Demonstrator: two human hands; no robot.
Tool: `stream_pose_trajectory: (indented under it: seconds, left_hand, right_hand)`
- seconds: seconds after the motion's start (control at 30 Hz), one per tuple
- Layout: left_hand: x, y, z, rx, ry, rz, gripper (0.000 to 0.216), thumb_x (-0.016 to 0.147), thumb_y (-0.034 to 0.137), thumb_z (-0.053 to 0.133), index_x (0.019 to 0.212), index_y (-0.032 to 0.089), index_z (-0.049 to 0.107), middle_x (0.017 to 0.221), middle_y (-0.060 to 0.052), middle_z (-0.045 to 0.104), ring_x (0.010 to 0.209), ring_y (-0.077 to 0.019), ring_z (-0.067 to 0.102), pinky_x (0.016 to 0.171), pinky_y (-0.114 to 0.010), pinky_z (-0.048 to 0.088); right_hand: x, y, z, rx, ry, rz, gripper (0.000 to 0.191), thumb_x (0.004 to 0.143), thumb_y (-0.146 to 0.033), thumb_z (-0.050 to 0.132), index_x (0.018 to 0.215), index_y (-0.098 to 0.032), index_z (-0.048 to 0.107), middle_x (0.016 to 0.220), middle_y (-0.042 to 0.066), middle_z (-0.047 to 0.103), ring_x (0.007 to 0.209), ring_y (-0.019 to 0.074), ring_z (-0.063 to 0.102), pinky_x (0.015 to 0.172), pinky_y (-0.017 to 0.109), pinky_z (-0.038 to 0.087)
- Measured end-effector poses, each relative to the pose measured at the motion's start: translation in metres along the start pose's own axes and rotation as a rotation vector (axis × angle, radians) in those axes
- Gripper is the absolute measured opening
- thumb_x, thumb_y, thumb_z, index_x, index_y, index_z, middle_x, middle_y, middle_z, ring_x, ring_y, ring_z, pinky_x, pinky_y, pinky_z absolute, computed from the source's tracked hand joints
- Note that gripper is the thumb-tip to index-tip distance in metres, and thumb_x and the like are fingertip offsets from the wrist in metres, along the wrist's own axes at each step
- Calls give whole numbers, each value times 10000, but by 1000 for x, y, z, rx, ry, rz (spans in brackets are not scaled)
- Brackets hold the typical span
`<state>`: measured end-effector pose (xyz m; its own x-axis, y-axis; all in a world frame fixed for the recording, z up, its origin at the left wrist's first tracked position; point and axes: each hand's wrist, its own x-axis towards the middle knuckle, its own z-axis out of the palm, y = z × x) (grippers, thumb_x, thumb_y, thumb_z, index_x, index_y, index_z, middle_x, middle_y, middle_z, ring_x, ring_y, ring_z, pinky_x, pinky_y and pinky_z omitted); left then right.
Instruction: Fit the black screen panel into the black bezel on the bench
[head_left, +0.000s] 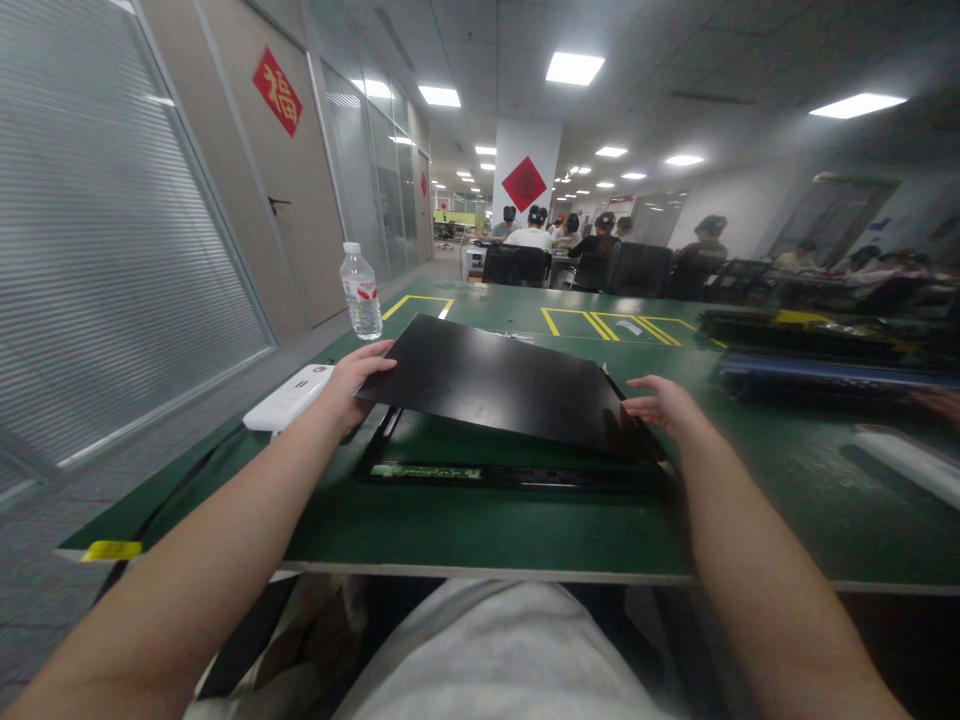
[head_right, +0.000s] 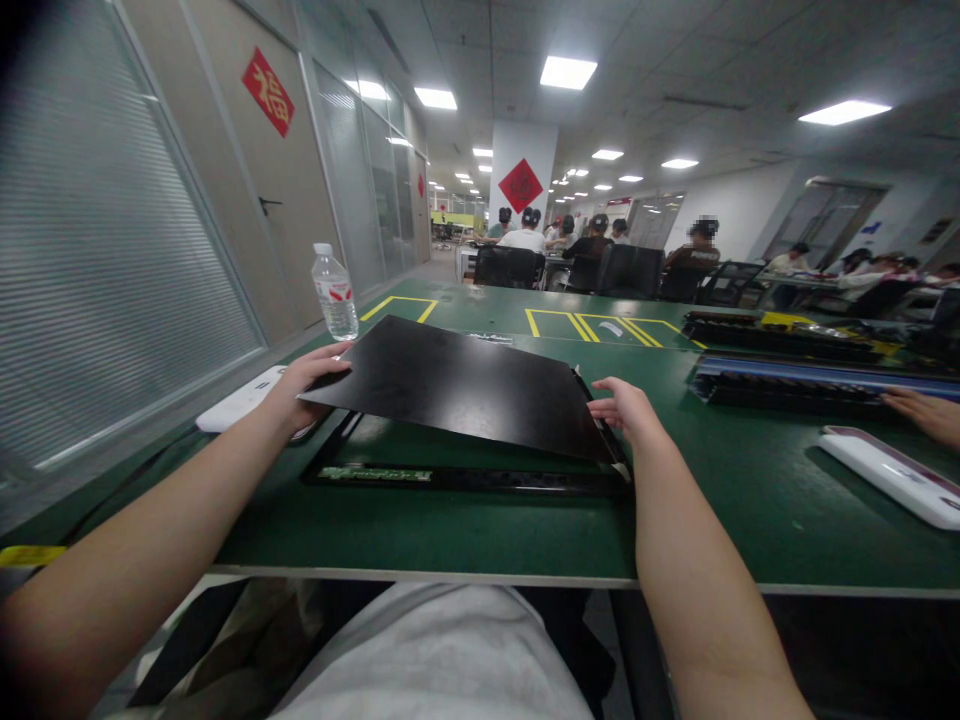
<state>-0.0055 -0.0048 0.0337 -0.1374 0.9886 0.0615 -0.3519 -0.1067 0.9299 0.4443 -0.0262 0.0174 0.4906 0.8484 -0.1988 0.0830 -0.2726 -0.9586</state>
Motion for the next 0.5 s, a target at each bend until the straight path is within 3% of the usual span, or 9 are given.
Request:
stream_pose_trajectory:
  seconds: [0.17, 0.5]
  left_hand:
    - [3, -3, -2, 40, 13, 8, 464, 510, 85, 737, 972, 120, 734, 728, -34, 727, 611, -194, 663, 551, -258, 516]
    - [4, -5, -1, 34, 48, -1, 431, 528, 90, 799, 951, 126, 726, 746, -52, 752, 604, -184, 680, 560, -250, 540]
  right_hand:
    - [3, 2, 0, -66, 14, -21, 203, 774, -283, 560, 923, -182, 655, 667, 108, 742, 492, 153, 551, 454, 255, 275]
    - [2, 4, 4, -114, 53, -97, 160, 769, -273, 552, 871, -181, 633, 582, 90, 701, 453, 143, 484, 481, 272, 310]
